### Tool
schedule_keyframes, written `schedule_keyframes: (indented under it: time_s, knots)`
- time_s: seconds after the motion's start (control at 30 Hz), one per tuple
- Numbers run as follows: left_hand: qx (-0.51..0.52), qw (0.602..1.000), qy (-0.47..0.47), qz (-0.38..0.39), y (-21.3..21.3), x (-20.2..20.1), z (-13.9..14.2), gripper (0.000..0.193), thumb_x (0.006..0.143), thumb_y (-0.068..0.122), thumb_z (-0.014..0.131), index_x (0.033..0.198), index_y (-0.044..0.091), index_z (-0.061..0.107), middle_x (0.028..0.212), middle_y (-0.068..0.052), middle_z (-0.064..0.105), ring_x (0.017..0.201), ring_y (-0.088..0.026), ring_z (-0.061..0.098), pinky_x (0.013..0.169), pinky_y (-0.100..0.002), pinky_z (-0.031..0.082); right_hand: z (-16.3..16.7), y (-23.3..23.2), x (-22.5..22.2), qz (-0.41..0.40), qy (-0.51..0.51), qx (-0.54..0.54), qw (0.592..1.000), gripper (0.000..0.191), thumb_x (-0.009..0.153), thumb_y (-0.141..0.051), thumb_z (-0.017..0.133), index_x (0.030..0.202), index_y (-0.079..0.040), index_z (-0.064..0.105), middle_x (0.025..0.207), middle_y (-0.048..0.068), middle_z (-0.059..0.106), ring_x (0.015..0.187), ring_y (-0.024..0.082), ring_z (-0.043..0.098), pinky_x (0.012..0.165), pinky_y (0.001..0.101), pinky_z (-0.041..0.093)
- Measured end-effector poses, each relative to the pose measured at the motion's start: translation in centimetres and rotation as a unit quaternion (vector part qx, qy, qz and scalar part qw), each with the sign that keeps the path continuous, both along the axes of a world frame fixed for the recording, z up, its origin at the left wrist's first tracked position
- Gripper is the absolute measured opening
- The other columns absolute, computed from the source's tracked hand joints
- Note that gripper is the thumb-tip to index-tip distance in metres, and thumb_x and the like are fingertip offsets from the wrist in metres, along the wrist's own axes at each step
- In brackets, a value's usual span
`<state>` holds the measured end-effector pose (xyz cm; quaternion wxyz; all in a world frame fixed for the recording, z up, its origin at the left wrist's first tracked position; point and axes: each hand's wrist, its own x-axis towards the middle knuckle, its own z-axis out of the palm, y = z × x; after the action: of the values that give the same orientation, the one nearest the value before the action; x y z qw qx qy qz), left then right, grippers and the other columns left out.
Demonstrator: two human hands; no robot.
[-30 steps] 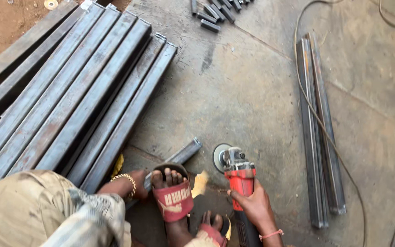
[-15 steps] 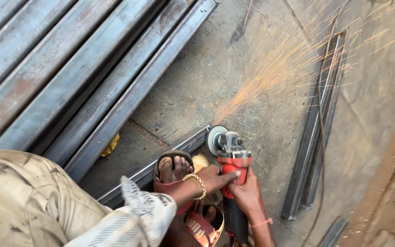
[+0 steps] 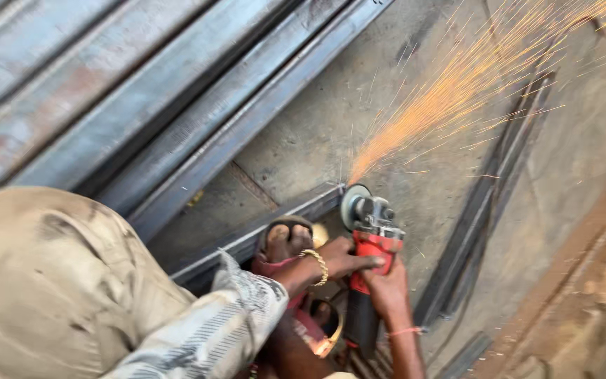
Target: The person sits on the ground and uses an angle grinder to grind and deburr the cut ends of square steel tubes, holding each bar steady with the feet and hands while sparks fly, repositioning the bars to grind different ends.
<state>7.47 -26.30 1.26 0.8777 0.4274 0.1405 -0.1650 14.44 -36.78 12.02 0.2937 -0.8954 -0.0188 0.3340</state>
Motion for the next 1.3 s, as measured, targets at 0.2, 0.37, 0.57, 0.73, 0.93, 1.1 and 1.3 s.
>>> schedule_keyframes:
  time_s: [0.2,0.37,0.57,0.73,0.93,1.1,1.3]
  knots:
    - [-0.094,0.995,-0.019,0.016,-0.2,-0.3,0.4,0.049,0.082,0.044,0.081,0.115,0.007,0.077,0.106,-0.006,0.078,0.099,-0.012,0.070,0.087,-0.031,0.057,1.9,0.6,-0.7,0.063,-0.036,-0.064,0.995,0.050,0.077,-0.008,0.079,0.125,-0.001,0.064,0.109,0.011,0.075,0.095,0.017,0.072,0.083,0.0347,0.060]
    - [-0.106,0.990,-0.037,0.083,0.0,-0.8,0.4,0.050,0.082,0.041,0.081,0.120,0.009,0.073,0.110,-0.004,0.077,0.101,-0.010,0.070,0.090,-0.031,0.057,1.8,1.4,0.0,0.058,-0.002,-0.016,0.998,0.055,0.073,-0.003,0.074,0.126,-0.001,0.060,0.112,0.010,0.073,0.097,0.017,0.072,0.084,0.0333,0.061]
    - [-0.071,0.996,-0.027,0.042,0.8,-1.4,1.5,0.051,0.083,0.045,0.080,0.115,0.006,0.076,0.104,-0.005,0.079,0.093,-0.010,0.071,0.083,-0.030,0.059,3.2,2.1,-0.7,0.065,-0.015,-0.039,0.997,0.056,0.073,-0.003,0.075,0.126,0.000,0.058,0.113,0.010,0.072,0.098,0.017,0.070,0.085,0.0332,0.059]
    - [-0.003,0.998,-0.033,-0.044,1.8,-1.9,2.3,0.052,0.085,0.049,0.079,0.110,0.004,0.079,0.095,-0.010,0.078,0.085,-0.013,0.068,0.074,-0.033,0.056,4.7,2.9,-1.1,0.070,0.021,-0.029,0.997,0.057,0.071,-0.004,0.078,0.125,-0.001,0.060,0.115,0.008,0.074,0.101,0.016,0.071,0.087,0.0324,0.059]
    - [0.024,0.998,-0.051,0.035,2.4,-2.0,1.7,0.053,0.088,0.050,0.072,0.116,0.006,0.078,0.101,-0.003,0.080,0.095,-0.007,0.071,0.087,-0.028,0.056,3.1,3.7,-0.5,0.071,-0.019,-0.051,0.996,0.054,0.073,-0.003,0.075,0.124,-0.002,0.060,0.113,0.012,0.074,0.099,0.019,0.071,0.086,0.0339,0.059]
    - [0.020,0.996,-0.071,-0.046,2.8,-2.1,2.5,0.051,0.090,0.050,0.070,0.112,0.004,0.077,0.098,-0.004,0.078,0.092,-0.007,0.068,0.082,-0.029,0.056,4.0,2.8,-2.2,-0.018,0.006,-0.076,0.997,0.052,0.071,-0.011,0.077,0.121,-0.004,0.063,0.108,0.012,0.076,0.094,0.020,0.074,0.082,0.0350,0.061]
    - [0.085,0.984,-0.042,-0.149,4.5,-2.9,4.6,0.054,0.090,0.052,0.069,0.104,0.001,0.077,0.082,-0.008,0.075,0.076,-0.011,0.066,0.067,-0.033,0.056,4.7,0.9,-4.3,0.000,-0.064,-0.067,0.996,0.056,0.069,-0.021,0.082,0.120,-0.003,0.065,0.106,0.011,0.076,0.094,0.018,0.074,0.081,0.0344,0.058]
